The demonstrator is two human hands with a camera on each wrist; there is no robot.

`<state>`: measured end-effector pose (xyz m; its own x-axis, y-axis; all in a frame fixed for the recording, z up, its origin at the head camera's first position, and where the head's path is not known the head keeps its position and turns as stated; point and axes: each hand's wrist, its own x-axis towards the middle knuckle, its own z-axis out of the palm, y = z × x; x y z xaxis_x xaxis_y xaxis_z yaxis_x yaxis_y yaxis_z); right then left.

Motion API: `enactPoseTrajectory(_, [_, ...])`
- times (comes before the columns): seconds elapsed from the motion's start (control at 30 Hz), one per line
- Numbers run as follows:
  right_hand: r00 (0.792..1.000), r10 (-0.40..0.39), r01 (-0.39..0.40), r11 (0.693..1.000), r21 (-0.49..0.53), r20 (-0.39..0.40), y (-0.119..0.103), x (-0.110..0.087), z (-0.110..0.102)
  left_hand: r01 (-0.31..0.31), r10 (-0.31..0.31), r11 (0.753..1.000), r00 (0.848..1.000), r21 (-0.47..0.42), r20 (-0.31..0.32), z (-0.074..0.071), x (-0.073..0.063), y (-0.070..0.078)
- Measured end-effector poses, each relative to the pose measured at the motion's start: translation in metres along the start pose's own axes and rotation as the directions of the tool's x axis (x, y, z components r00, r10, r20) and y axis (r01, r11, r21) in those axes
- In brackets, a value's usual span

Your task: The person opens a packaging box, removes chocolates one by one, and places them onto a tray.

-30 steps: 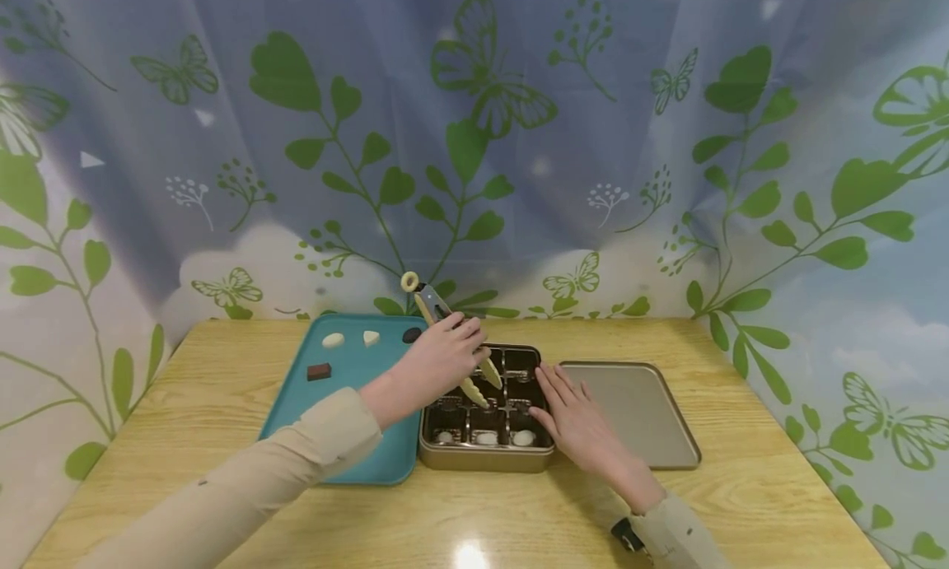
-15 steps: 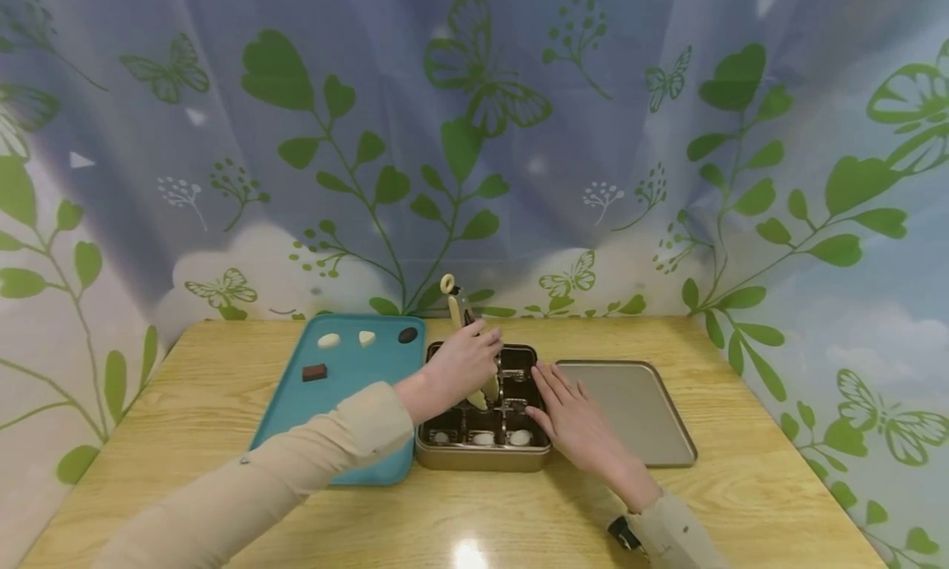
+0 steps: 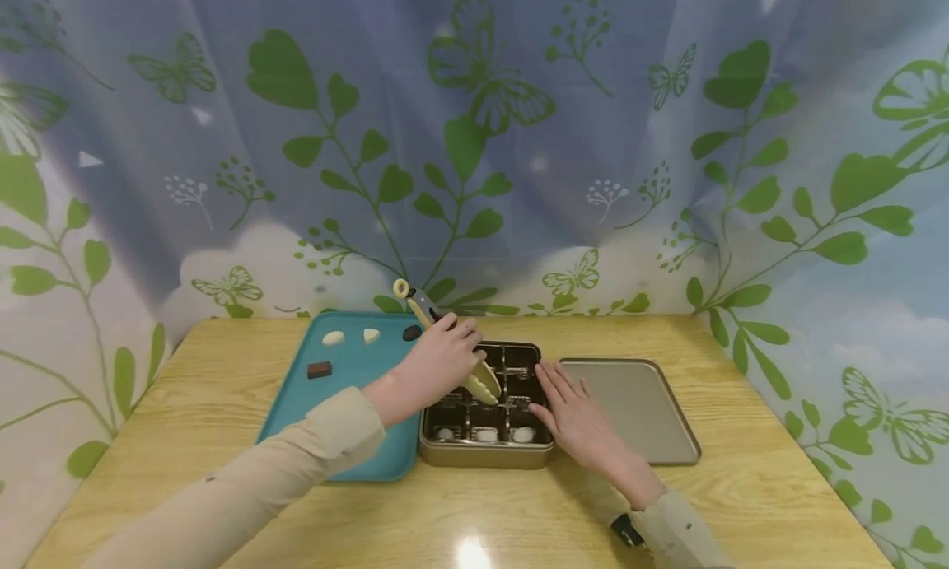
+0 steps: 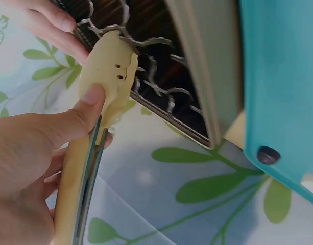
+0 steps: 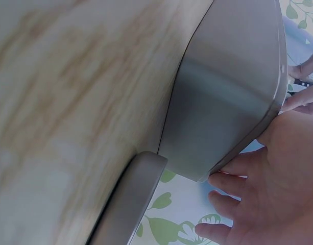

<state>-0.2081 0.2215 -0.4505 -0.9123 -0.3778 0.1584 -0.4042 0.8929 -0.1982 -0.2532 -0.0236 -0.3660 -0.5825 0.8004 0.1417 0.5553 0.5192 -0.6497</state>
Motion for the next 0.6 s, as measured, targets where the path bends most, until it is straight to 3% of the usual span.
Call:
enactPoseTrajectory(0.17, [1.000, 0.005, -0.005, 1.000, -0.012, 0.003, 0.003, -0.001, -0.001, -0.001, 0.001, 1.000, 1.000, 0.022, -0.022, 0.002, -0.001, -0.002])
enactPoseTrajectory(0.3, [1.000, 0.002, -0.002, 1.000, -0.019, 0.006, 0.003, -0.001, 0.000, -0.037, 0.038, 0.997, 0.999, 0.073, -0.014, -0.004, 0.007, 0.001])
enactPoseTrajectory(0.6, [1.000, -0.009, 0.009, 1.000, -0.023, 0.004, 0.002, 0.001, 0.000, -0.146, 0.126, 0.974, 0.985, 0.174, 0.117, -0.019, 0.030, 0.012])
